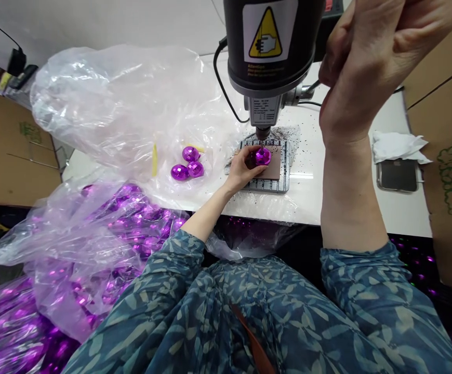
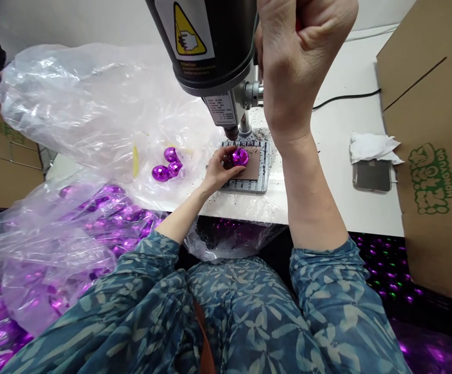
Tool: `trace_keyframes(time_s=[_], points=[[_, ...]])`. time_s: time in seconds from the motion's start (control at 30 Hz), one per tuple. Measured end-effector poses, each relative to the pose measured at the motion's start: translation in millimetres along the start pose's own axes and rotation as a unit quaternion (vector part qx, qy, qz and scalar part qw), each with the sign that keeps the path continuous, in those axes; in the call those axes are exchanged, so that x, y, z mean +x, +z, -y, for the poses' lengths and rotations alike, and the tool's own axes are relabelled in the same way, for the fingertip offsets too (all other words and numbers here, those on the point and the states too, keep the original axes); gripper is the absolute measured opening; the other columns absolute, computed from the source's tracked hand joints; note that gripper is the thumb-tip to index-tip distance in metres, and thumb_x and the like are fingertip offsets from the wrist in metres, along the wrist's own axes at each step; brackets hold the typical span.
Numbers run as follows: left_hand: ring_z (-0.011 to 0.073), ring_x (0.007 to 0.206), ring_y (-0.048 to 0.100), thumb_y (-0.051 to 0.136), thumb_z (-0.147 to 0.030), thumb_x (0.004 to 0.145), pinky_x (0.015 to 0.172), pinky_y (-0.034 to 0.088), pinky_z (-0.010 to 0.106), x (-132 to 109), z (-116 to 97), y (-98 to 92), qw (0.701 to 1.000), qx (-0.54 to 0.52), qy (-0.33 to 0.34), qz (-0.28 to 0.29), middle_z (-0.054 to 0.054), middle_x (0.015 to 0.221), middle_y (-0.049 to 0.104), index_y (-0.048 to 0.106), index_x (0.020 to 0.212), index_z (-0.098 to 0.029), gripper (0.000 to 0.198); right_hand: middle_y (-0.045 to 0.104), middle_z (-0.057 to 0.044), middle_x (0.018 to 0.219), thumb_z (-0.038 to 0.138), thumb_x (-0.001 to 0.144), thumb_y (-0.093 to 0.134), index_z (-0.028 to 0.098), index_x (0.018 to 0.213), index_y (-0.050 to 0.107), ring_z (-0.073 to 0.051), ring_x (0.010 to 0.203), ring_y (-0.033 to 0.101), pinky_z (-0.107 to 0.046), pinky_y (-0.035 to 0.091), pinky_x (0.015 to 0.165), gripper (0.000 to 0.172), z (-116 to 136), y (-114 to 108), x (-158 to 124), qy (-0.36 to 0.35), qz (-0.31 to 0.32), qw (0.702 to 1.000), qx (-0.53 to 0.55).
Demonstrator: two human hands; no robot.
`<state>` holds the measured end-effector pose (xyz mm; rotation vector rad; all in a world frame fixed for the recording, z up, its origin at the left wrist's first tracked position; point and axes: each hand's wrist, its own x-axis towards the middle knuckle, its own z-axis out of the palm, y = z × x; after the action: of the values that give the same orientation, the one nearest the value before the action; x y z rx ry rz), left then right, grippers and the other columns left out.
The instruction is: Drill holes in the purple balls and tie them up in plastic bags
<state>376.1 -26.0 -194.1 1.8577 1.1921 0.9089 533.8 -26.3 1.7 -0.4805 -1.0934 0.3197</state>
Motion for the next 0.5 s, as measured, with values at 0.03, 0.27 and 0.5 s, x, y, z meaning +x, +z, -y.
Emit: trace_keyframes(time_s=[0.03,0.27,0.5], points=[[0.0269,0.127,0.062,0.087,-0.03,0.079,0.111,0.049,0.042,-0.8,1.6,-0.1,1.0,0.001,0.01,-0.002,0.011,0.133,0.069,0.063,0.131,-0.021,0.058,0.023,0.004,0.05,0.006,0.097,0.041,0.018,0.063,0.024,0.004,0.044,0.029,-0.016,0.015,0.056,0.04,-0.6,-0.1,-0.5,-0.001,-0.001,1.0,-0.014],[0.0275,0.131,0.061,0.084,-0.042,0.085,0.115,0.047,0.042,-2.2,19.6,1.7,0.997,-0.035,0.063,-0.008,0.011,0.136,0.067,0.061,0.134,-0.021,0.059,0.027,0.002,0.054,0.014,0.102,0.039,0.016,0.064,0.02,0.005,0.051,0.026,-0.015,0.024,0.06,0.042,12.8,-4.6,-19.3,-0.042,0.004,0.99,-0.135],[0.0279,0.124,0.064,0.085,-0.044,0.085,0.11,0.05,0.044,5.3,33.9,6.7,0.993,0.004,0.12,-0.016,0.01,0.13,0.069,0.062,0.133,-0.022,0.057,0.037,-0.003,0.065,0.067,0.09,0.04,0.02,0.059,0.024,0.003,0.057,0.031,-0.021,0.031,0.066,0.059,15.1,-17.0,-25.3,-0.03,0.024,0.97,-0.239]])
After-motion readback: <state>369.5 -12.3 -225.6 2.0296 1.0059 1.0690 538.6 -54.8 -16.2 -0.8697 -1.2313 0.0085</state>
